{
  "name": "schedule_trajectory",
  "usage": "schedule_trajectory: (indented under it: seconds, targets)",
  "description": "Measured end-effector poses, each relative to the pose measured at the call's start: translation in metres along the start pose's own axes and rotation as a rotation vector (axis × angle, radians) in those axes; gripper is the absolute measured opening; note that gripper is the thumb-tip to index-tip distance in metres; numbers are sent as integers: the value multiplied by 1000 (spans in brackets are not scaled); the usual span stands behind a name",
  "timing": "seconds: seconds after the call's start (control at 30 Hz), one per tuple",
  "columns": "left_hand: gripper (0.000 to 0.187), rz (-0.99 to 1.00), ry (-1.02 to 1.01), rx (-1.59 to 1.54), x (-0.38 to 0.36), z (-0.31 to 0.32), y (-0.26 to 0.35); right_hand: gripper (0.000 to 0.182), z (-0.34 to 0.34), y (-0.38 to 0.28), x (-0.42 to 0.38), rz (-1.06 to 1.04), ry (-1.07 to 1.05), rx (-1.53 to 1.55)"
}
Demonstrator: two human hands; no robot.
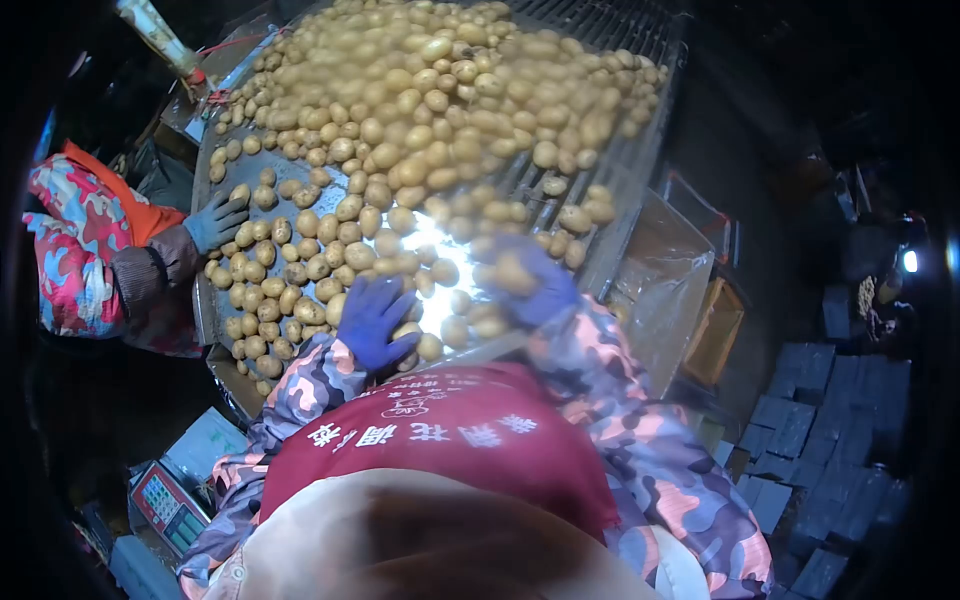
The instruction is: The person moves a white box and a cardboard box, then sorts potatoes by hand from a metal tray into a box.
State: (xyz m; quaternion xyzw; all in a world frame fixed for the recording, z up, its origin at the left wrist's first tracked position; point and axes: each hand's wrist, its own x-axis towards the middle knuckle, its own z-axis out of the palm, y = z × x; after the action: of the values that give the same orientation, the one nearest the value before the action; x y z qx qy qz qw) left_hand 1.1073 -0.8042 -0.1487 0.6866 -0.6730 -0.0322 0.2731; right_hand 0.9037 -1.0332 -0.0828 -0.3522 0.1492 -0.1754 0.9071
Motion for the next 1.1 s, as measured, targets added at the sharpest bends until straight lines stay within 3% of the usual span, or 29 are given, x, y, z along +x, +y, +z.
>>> schedule_trajectory:
  seconds: [0.07,0.13,0.2,0.3,0.33,0.4,0.43,0.47,0.53,0.67,0.73,0.83,0.9,1.1]
  targets:
    - [62,-26,-36,12,-5,-2,-1,44,-48,-25,-38,-311,-2,-905]
    - [60,-30,-48,31,-10,-5,-3,37,-85,-60,-83,-236,178,-1118]
    - [58,-32,-29,33,-10,-7,-3,28,-107,-101,-111,-100,160,-1433]
    - [57,-20,-31,-15,-8,-1,-4,23,-138,-102,-121,-47,458,-592]
    - [58,-29,-31,-16,-7,1,-3,33,-149,-109,-117,95,687,-63]
    - [59,-33,-33,-21,-3,2,-1,42,-160,-87,-100,-51,640,-325]
    - [60,-32,-33,-13,-2,4,-1,45,-159,-81,-93,-63,594,-272]
    - [60,-33,-33,-3,-2,4,-1,49,-158,-75,-87,-72,548,-219]
    - [61,-56,-61,2,1,0,2,53,-143,-80,-76,21,392,253]
    - [63,-68,-138,-2,7,-1,4,49,-162,-90,-98,111,313,246]
    - [63,-23,-129,16,5,4,-1,51,-154,-88,-126,-125,407,-559]
    - [61,32,-99,89,13,3,9,62,-159,-108,-184,-71,477,-861]
    - [60,26,-131,109,14,6,8,61,-186,-107,-237,1,515,-827]
    - [62,93,-266,104,42,1,16,58,-216,-59,-383,35,994,-547]
